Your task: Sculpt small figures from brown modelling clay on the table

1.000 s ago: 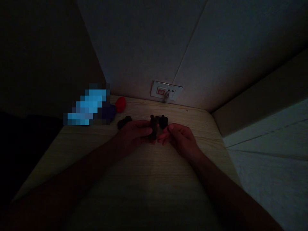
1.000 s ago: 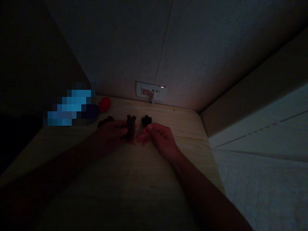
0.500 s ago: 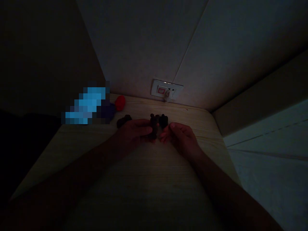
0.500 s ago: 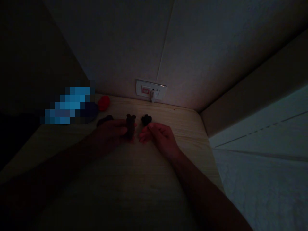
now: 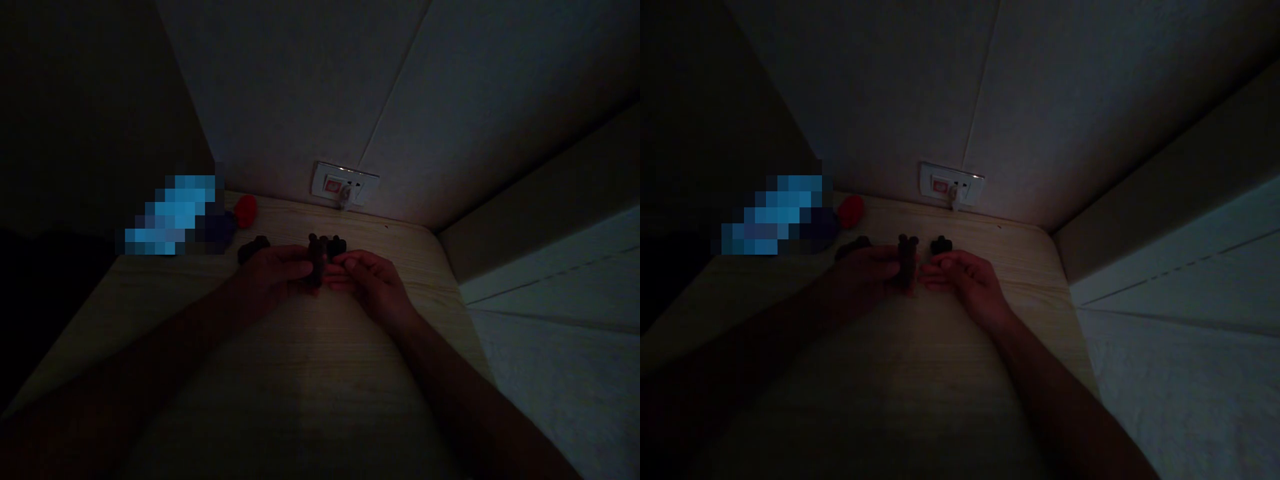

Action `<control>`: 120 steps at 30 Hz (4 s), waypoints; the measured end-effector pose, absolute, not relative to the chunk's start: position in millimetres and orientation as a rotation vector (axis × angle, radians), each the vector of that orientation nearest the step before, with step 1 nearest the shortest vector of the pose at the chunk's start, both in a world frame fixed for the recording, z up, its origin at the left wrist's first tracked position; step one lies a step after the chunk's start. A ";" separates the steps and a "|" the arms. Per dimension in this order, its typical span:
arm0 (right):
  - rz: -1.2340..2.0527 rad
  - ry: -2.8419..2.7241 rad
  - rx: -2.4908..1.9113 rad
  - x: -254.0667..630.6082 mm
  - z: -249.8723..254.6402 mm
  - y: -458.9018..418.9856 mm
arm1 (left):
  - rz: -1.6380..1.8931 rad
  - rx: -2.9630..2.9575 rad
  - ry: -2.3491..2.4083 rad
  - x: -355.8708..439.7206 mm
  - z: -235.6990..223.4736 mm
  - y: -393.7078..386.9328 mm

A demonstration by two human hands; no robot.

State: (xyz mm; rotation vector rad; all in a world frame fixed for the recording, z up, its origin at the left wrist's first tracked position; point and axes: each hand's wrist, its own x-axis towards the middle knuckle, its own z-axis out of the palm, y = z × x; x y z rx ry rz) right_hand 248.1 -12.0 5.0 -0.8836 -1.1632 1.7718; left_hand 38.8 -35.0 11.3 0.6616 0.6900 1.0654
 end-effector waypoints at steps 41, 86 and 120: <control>1.622 -1.339 -0.899 246.6 6.1 -14.0 | 1.072 0.656 0.713 37.0 11.2 -35.5; 1.606 -1.331 -0.908 247.5 4.7 -13.0 | 1.060 0.649 0.693 36.9 8.4 -34.9; 1.642 -1.284 -0.939 247.0 9.0 -12.8 | 1.070 0.641 0.716 37.8 11.5 -35.4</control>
